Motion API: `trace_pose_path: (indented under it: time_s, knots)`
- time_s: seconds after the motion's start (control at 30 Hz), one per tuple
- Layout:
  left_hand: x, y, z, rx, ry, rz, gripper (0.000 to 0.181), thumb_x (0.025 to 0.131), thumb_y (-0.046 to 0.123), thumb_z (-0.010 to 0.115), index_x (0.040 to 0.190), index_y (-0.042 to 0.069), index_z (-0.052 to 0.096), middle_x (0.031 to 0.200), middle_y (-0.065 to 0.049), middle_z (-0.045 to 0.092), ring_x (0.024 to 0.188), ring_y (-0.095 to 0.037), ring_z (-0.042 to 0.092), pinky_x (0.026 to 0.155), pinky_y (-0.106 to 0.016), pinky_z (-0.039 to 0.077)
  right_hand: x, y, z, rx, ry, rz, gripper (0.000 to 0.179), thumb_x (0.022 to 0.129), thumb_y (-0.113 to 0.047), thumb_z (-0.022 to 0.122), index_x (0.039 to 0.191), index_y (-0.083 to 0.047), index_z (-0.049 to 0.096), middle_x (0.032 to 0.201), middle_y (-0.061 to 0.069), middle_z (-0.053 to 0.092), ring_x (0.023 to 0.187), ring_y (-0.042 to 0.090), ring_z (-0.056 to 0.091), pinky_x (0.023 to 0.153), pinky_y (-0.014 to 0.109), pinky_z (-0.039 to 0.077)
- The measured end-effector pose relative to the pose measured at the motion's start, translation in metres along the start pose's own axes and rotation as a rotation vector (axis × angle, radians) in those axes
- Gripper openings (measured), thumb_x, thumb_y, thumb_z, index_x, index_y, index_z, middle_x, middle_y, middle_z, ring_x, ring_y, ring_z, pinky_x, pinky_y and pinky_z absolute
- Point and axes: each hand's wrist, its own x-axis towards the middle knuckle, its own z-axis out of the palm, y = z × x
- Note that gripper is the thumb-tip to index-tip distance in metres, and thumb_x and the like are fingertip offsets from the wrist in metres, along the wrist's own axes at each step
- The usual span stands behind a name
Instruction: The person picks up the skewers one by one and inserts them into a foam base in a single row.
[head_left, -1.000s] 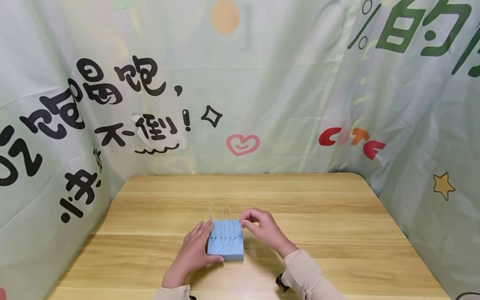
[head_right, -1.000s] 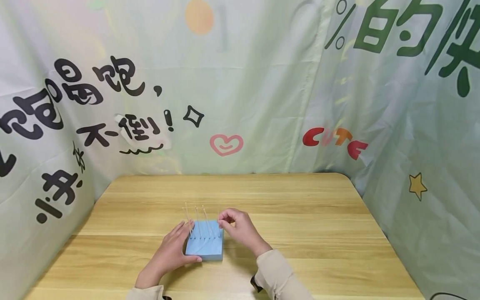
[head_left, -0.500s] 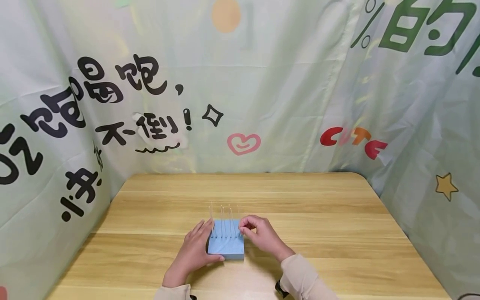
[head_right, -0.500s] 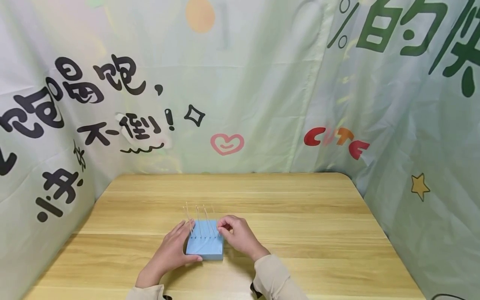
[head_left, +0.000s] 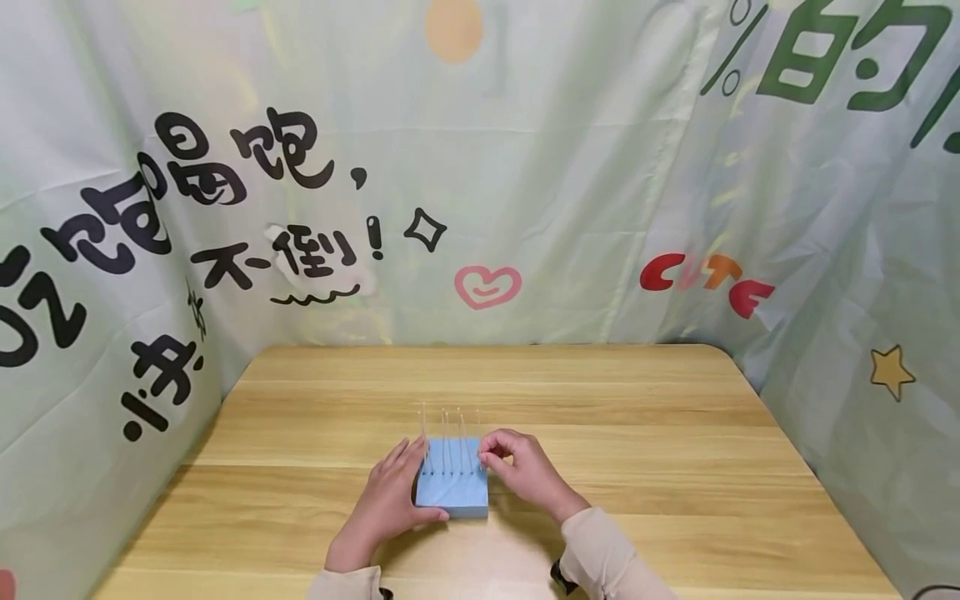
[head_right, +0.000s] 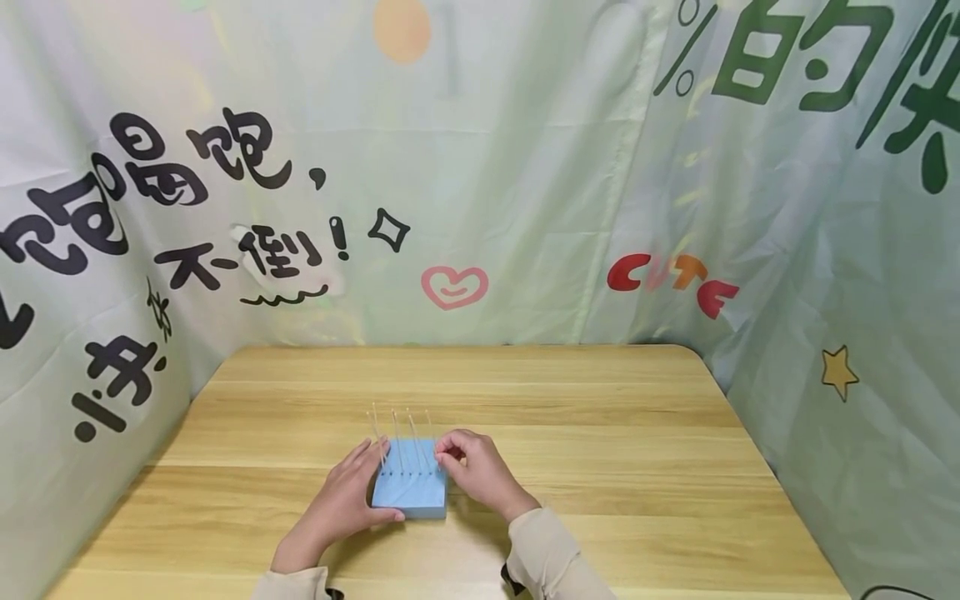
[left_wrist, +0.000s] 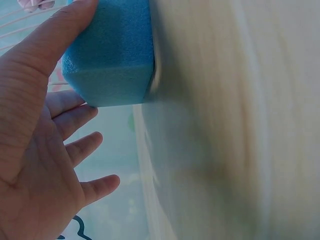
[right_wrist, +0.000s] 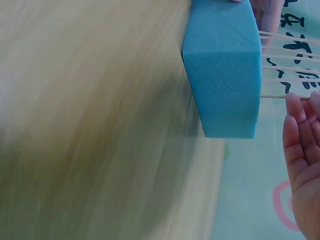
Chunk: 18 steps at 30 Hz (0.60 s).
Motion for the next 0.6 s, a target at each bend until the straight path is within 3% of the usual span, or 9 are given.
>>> trace_pose_path:
  time_s: [0.17, 0.37, 0.5, 0.6]
  knots:
    - [0.001, -0.002, 0.001, -0.009, -0.007, -0.005, 0.11, 0.058, 0.048, 0.085, 0.143, 0.0, 0.036, 0.15, -0.015, 0.034, 0.137, -0.041, 0.027, 0.107, -0.061, 0.024, 0.0, 0.002, -0.005, -0.022, 0.005, 0.024, 0.001, 0.087, -0.006, 0.067, 0.086, -0.007, 0.066, 0.083, -0.002, 0.064, 0.076, 0.007, 0.061, 0.069, 0.024, 0.054]
    - [-0.003, -0.005, 0.001, -0.024, -0.005, -0.024, 0.114, 0.057, 0.049, 0.085, 0.147, 0.003, 0.031, 0.152, -0.014, 0.03, 0.139, -0.04, 0.023, 0.107, -0.063, 0.023, -0.008, 0.003, -0.023, -0.106, -0.002, 0.069, 0.008, 0.09, -0.011, 0.064, 0.095, -0.008, 0.069, 0.092, -0.001, 0.067, 0.082, 0.011, 0.062, 0.073, 0.026, 0.054]
    - [-0.009, -0.006, -0.008, -0.015, -0.009, -0.041, 0.114, 0.059, 0.051, 0.083, 0.147, 0.003, 0.029, 0.153, -0.014, 0.026, 0.14, -0.039, 0.021, 0.106, -0.064, 0.022, -0.018, 0.002, -0.043, -0.258, 0.001, 0.102, 0.02, 0.094, -0.016, 0.059, 0.107, -0.005, 0.068, 0.106, 0.006, 0.068, 0.095, 0.019, 0.064, 0.084, 0.035, 0.054]
    - [-0.012, -0.005, -0.021, 0.0, 0.0, -0.047, 0.111, 0.062, 0.051, 0.081, 0.147, 0.002, 0.029, 0.154, -0.014, 0.025, 0.14, -0.039, 0.02, 0.106, -0.064, 0.022, -0.028, 0.0, -0.062, -0.431, 0.026, 0.107, 0.031, 0.095, -0.018, 0.057, 0.119, 0.0, 0.063, 0.12, 0.015, 0.063, 0.11, 0.03, 0.059, 0.095, 0.045, 0.047]
